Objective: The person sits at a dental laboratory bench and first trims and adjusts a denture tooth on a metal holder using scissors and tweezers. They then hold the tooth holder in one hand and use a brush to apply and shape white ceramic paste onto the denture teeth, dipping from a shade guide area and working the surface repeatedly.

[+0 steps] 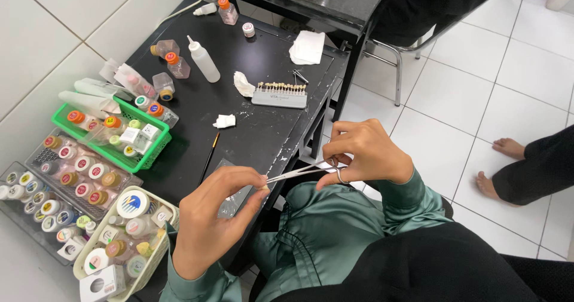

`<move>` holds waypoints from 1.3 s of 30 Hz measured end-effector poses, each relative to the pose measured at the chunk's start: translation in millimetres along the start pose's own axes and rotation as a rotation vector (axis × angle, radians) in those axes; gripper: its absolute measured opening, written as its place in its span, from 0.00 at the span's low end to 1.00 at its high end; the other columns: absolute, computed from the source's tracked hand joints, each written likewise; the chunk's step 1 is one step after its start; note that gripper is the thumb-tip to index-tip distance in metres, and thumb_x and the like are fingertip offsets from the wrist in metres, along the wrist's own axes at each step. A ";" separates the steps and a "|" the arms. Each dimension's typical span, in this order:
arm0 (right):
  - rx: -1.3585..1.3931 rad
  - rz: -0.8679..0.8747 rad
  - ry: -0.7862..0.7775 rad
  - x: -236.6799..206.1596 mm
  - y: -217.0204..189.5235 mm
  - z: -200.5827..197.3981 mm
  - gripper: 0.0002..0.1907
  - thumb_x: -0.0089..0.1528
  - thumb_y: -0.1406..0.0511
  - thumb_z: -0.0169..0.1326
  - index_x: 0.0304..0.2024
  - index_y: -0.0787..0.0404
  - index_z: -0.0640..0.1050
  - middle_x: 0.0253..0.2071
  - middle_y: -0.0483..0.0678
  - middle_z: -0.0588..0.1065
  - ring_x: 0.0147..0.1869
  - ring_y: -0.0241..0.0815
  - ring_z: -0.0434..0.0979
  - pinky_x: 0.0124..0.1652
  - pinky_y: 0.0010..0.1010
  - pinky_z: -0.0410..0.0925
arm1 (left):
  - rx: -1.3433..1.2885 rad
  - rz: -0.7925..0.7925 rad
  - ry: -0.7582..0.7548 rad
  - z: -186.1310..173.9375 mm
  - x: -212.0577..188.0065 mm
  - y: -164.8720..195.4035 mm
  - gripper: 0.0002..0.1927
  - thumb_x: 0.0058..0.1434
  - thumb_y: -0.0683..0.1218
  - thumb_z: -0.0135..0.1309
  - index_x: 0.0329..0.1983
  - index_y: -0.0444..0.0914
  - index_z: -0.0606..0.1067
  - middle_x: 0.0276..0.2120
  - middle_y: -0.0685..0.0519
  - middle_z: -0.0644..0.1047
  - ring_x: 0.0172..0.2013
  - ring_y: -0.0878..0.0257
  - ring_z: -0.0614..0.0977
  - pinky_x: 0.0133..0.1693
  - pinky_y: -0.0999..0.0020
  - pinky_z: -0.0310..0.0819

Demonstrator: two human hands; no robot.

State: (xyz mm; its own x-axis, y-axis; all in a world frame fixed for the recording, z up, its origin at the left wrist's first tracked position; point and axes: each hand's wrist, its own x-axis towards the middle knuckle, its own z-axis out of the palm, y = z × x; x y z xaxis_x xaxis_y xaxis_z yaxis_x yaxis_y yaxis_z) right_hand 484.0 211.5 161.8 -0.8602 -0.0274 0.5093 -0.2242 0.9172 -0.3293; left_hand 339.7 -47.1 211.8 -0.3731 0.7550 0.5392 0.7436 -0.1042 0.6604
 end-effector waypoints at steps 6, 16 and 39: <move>-0.011 -0.034 0.033 -20.1 3.2 -2.8 0.29 0.38 0.40 0.71 0.18 0.52 0.76 0.13 0.31 0.61 0.22 0.29 0.68 0.19 0.26 0.57 | -0.019 0.014 0.007 21.8 -8.0 3.3 0.11 0.56 0.35 0.64 0.41 0.36 0.77 0.41 0.52 0.82 0.40 0.63 0.87 0.41 0.71 0.83; 0.018 -0.086 0.095 -40.8 17.2 16.5 0.30 0.35 0.39 0.72 0.17 0.52 0.75 0.13 0.33 0.61 0.19 0.31 0.64 0.18 0.25 0.53 | 0.013 0.022 0.017 36.9 -13.3 6.9 0.11 0.56 0.35 0.64 0.41 0.36 0.76 0.40 0.52 0.81 0.40 0.60 0.86 0.41 0.70 0.81; 0.432 0.007 -0.653 -34.7 19.0 56.5 0.15 0.65 0.53 0.56 0.43 0.56 0.73 0.35 0.45 0.71 0.34 0.43 0.75 0.32 0.37 0.67 | 0.066 -0.113 0.033 25.5 -19.5 -7.8 0.09 0.61 0.36 0.60 0.44 0.34 0.76 0.43 0.49 0.79 0.41 0.59 0.87 0.41 0.68 0.83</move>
State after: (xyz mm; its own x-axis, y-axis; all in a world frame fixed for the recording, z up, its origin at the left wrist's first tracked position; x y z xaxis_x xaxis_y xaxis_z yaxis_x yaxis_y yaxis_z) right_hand 483.7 207.5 92.9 -0.9274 -0.3736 -0.0207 -0.2612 0.6860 -0.6791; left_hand 355.3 -44.5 182.8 -0.4737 0.7375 0.4814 0.7302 0.0233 0.6828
